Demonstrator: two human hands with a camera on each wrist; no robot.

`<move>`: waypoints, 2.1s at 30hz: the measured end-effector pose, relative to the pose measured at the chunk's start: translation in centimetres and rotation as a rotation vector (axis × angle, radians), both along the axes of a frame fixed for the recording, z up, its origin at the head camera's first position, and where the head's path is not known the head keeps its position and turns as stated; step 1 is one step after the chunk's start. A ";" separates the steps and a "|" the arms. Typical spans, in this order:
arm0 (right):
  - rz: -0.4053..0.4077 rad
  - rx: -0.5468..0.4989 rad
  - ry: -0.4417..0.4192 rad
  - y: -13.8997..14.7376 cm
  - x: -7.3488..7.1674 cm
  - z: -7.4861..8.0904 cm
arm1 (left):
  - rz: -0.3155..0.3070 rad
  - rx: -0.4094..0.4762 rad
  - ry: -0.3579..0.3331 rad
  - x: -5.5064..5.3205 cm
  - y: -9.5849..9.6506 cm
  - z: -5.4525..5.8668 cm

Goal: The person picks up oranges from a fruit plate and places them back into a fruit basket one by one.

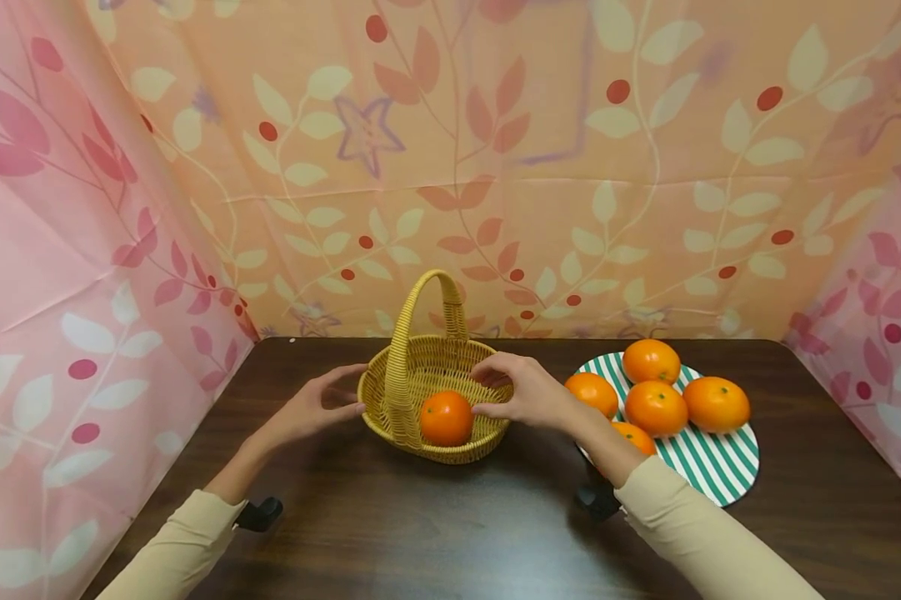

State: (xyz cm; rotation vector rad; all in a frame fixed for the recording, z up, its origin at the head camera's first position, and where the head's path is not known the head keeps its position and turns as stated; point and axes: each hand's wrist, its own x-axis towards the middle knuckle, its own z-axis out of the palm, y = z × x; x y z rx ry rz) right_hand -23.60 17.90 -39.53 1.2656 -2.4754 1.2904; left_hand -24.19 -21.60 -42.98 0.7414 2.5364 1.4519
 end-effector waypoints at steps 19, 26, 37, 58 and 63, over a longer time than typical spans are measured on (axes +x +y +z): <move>-0.164 0.006 -0.019 7.3 2.5 2.8 | -0.009 0.008 0.000 0.0 0.0 0.0; -0.199 0.032 -0.015 9.7 3.7 3.2 | -0.012 0.010 0.001 0.0 0.1 0.0; -0.273 0.016 0.047 13.4 5.2 2.9 | -0.010 -0.003 0.000 0.1 -0.1 -0.1; -0.302 0.040 0.073 16.9 8.3 1.0 | -0.020 -0.016 0.017 0.2 0.1 0.2; -0.335 0.061 0.149 17.2 9.0 -0.1 | -0.021 -0.019 0.023 0.2 0.1 0.2</move>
